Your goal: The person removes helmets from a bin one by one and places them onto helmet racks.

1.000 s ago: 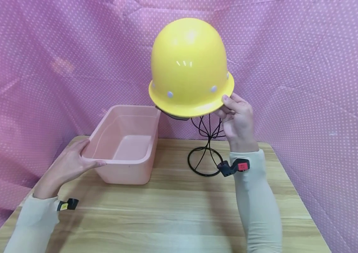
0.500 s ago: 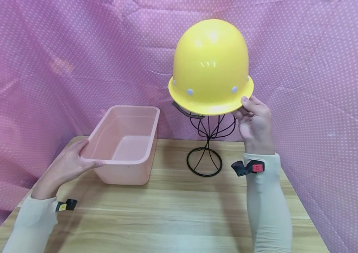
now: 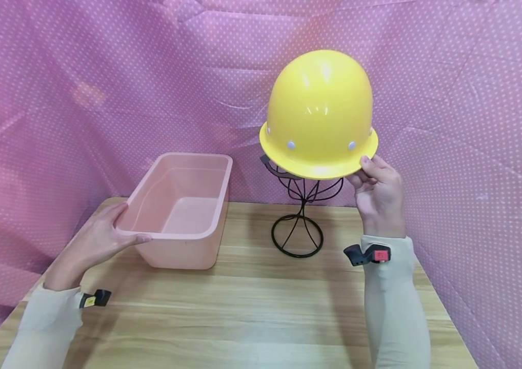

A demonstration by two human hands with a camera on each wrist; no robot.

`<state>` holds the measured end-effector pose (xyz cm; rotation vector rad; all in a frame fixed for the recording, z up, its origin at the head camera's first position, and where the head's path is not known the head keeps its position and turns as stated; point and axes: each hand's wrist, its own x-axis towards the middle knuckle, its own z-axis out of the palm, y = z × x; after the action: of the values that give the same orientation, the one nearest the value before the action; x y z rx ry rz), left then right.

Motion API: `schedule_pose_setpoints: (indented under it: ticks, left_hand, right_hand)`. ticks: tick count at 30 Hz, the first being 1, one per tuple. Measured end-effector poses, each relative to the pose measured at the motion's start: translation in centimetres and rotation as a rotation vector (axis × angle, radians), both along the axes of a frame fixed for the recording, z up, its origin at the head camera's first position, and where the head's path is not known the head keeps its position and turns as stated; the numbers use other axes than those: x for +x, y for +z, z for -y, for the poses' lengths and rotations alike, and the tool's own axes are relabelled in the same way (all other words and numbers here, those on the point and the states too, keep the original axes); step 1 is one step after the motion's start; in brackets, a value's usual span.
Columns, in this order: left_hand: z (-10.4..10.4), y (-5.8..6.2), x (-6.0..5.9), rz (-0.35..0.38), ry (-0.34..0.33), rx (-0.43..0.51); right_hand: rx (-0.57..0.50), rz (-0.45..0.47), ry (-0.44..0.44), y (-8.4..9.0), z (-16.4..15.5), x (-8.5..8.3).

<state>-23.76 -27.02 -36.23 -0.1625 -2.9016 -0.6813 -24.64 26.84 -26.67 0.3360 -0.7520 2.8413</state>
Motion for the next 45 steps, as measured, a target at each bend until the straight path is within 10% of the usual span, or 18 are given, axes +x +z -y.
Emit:
schedule_pose_setpoints:
  ticks: [45]
  left_hand:
    - [0.0, 0.1, 0.0, 0.016, -0.004, -0.012]
  right_hand:
    - [0.088, -0.012, 0.072, -8.2, -0.7, 1.5]
